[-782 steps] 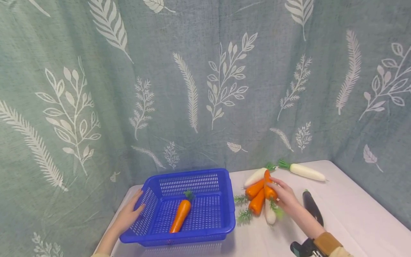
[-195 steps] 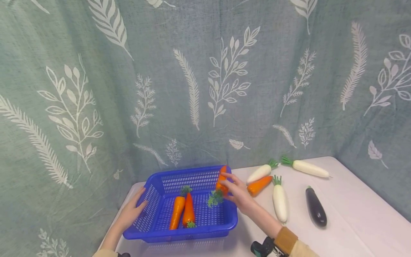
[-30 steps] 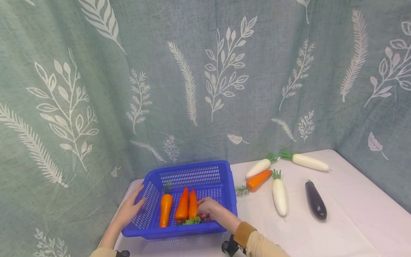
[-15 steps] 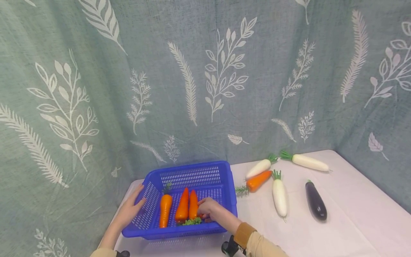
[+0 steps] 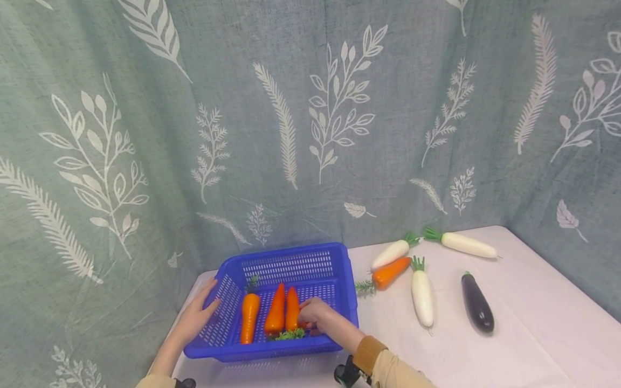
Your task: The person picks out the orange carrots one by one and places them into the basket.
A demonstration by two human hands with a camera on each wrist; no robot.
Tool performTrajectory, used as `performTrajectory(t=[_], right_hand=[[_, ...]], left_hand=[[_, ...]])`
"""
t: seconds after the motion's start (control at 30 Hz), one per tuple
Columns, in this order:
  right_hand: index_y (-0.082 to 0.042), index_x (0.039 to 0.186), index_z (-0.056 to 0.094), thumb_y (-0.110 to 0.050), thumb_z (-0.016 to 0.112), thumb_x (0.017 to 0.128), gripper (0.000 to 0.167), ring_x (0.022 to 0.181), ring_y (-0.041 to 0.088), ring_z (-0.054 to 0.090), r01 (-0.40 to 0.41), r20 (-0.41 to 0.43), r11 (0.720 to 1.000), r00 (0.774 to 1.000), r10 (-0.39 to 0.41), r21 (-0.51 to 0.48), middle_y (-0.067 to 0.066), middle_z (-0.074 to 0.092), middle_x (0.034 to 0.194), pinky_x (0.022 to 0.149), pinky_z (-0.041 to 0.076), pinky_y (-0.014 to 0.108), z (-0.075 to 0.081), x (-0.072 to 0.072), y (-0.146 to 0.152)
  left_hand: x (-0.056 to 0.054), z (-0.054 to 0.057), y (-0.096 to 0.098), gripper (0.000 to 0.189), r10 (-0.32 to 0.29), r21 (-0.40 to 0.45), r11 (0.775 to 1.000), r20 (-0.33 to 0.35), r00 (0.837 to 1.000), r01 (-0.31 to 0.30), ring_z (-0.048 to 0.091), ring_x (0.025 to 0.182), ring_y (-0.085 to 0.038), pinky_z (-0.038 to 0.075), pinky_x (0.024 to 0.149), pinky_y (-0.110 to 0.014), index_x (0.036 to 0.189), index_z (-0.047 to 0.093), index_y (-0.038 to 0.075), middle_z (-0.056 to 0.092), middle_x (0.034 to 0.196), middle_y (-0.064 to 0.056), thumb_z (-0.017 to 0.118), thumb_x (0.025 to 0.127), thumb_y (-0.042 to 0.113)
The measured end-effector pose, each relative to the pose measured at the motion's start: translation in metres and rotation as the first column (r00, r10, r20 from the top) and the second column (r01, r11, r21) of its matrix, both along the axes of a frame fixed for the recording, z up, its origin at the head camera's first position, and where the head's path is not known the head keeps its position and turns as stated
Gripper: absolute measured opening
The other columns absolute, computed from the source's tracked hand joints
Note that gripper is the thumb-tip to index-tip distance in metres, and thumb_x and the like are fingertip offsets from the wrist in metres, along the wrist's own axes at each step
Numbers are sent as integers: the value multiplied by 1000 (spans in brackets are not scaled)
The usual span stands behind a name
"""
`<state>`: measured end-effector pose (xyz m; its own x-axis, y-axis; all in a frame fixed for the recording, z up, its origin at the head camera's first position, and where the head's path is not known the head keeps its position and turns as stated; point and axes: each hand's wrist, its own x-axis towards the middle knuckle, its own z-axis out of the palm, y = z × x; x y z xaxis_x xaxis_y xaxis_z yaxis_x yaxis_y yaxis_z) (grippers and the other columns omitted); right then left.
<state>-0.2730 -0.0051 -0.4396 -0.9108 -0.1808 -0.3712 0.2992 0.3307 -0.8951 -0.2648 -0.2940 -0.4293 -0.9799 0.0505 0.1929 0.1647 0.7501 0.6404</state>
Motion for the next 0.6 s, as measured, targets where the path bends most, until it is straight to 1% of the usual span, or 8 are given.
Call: performTrajectory(t=[0.1, 0.23, 0.3, 0.4, 0.47, 0.6], right_hand=[[5, 117, 59, 4, 60, 85, 31, 67, 19, 51, 4, 1, 1000, 1000, -4, -1, 9, 59, 80, 69, 56, 34, 0, 0, 0], [5, 117, 59, 5, 60, 84, 33, 62, 15, 47, 6, -6, 1000, 1000, -6, -16, 8, 57, 79, 63, 53, 29, 0, 0, 0], [6, 118, 59, 5, 60, 83, 34, 61, 15, 46, 6, -17, 999, 1000, -6, -34, 8, 56, 79, 62, 52, 27, 1, -1, -1], [7, 119, 57, 3, 60, 84, 36, 67, 17, 47, 9, -31, 997, 999, -12, -75, 9, 56, 84, 63, 51, 28, 1, -2, 0], [7, 121, 56, 2, 60, 85, 37, 70, 19, 47, 18, -27, 994, 999, -21, -104, 11, 55, 87, 64, 50, 29, 1, -2, 2], [8, 123, 55, 0, 60, 86, 39, 69, 19, 46, 24, -16, 988, 1000, -27, -152, 11, 54, 86, 63, 49, 28, -1, -2, 5]], left_hand=[[0, 0, 0, 54, 2, 0, 1000, 5, 1000, -2, 25, 139, -49, 22, 111, -63, 147, 30, -10, 22, 155, -29, 49, 100, 8], [0, 1, -1, 55, 1, 3, 1000, 17, 1000, -1, 23, 140, -49, 20, 111, -63, 148, 29, -9, 20, 155, -28, 48, 100, 9], [0, 2, -2, 54, 1, 5, 1000, 8, 1000, -1, 24, 139, -49, 20, 111, -63, 148, 29, -9, 21, 155, -29, 48, 100, 8], [0, 2, -2, 53, -3, 9, 1000, -19, 1000, 3, 25, 139, -50, 22, 110, -63, 146, 31, -11, 22, 154, -31, 49, 99, 7], [1, 0, -1, 53, -5, 15, 1000, -28, 1000, 5, 25, 138, -50, 23, 110, -62, 145, 32, -12, 24, 153, -31, 49, 99, 7], [2, -1, 1, 52, -2, 29, 1000, -39, 999, 4, 27, 138, -49, 24, 110, -62, 144, 34, -12, 26, 153, -31, 50, 98, 6]])
